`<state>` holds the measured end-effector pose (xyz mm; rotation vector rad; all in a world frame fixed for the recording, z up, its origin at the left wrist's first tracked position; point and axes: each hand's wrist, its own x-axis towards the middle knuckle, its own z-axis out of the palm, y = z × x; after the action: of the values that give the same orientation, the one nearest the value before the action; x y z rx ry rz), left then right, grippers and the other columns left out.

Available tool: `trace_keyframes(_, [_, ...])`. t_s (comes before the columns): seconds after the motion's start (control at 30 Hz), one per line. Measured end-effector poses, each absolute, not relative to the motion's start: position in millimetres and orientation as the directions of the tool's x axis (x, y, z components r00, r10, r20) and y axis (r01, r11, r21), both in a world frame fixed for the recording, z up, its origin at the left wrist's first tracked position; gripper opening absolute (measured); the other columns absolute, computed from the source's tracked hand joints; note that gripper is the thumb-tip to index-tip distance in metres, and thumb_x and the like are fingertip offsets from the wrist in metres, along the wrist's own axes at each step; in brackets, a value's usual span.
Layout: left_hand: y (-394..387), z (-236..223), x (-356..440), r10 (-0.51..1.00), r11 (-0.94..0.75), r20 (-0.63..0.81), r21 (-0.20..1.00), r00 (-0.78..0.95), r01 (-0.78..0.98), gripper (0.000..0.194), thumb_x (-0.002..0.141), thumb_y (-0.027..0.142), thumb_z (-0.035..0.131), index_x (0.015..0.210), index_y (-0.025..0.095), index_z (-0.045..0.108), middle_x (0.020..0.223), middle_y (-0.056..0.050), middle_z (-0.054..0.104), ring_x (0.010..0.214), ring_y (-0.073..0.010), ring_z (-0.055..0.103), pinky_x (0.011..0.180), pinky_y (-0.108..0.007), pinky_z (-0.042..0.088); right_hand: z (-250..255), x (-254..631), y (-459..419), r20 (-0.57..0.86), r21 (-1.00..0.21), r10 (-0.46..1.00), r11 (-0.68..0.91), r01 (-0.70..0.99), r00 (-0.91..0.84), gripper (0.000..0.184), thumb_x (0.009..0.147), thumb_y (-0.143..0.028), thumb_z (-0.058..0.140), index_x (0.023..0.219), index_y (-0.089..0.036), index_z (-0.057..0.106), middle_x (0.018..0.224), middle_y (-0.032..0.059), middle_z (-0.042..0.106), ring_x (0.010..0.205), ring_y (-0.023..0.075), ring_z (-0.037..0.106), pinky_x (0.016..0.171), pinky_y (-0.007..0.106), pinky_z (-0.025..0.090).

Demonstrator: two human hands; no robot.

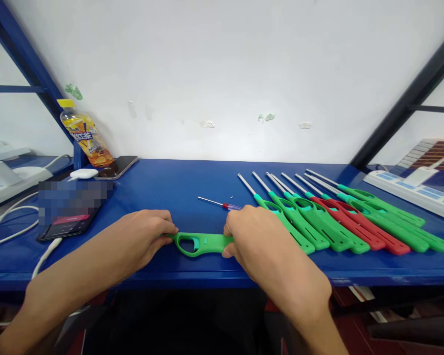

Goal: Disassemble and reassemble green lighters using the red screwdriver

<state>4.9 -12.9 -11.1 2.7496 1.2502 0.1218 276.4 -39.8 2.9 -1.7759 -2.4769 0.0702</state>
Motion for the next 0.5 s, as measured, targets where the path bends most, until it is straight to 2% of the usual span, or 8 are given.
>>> trace_keyframes(0.1, [-16.0, -11.9, 5.8, 0.761, -0.647, 0.039, 0.108, 0.647, 0.755, 0.025, 0.096, 0.004, 0.054, 0.089, 0.024, 0.069, 0.096, -0.003, 0.067, 0.079, -0.0211, 0.063, 0.07, -0.033, 0.041, 3.6, 274.6, -47.2, 0.064, -0.1, 0.94, 0.341, 0.935, -0.336, 0.013, 0.083, -0.031, 0.083, 0.094, -0.027, 0.082, 0.083, 0.0027, 0.079, 0.078, 0.0275, 0.074, 0.063, 0.035, 0.044])
trace_keyframes(0.37, [-16.6, -0.6, 7.8, 0.745, -0.665, 0.037, 0.12, 0.666, 0.737, 0.018, 0.097, 0.01, 0.057, 0.088, 0.023, 0.066, 0.092, -0.002, 0.067, 0.087, -0.0225, 0.066, 0.073, -0.033, 0.042, 12.7, 271.5, -47.9, -0.045, -0.147, 0.942, 0.323, 0.935, -0.333, 0.01, 0.086, -0.025, 0.078, 0.095, -0.025, 0.076, 0.093, 0.0022, 0.077, 0.088, 0.0266, 0.072, 0.069, 0.034, 0.044])
trace_keyframes(0.5, [-14.5, 4.0, 7.9, 0.746, -0.665, 0.075, 0.146, 0.662, 0.733, 0.015, 0.092, 0.009, 0.062, 0.089, 0.023, 0.065, 0.091, 0.001, 0.066, 0.084, -0.0202, 0.064, 0.072, -0.032, 0.041, 15.8, 276.9, -44.1, -0.061, -0.244, 0.921, 0.36, 0.901, -0.384, 0.013, 0.086, -0.027, 0.075, 0.098, -0.026, 0.071, 0.101, 0.0011, 0.075, 0.094, 0.0246, 0.069, 0.073, 0.033, 0.046])
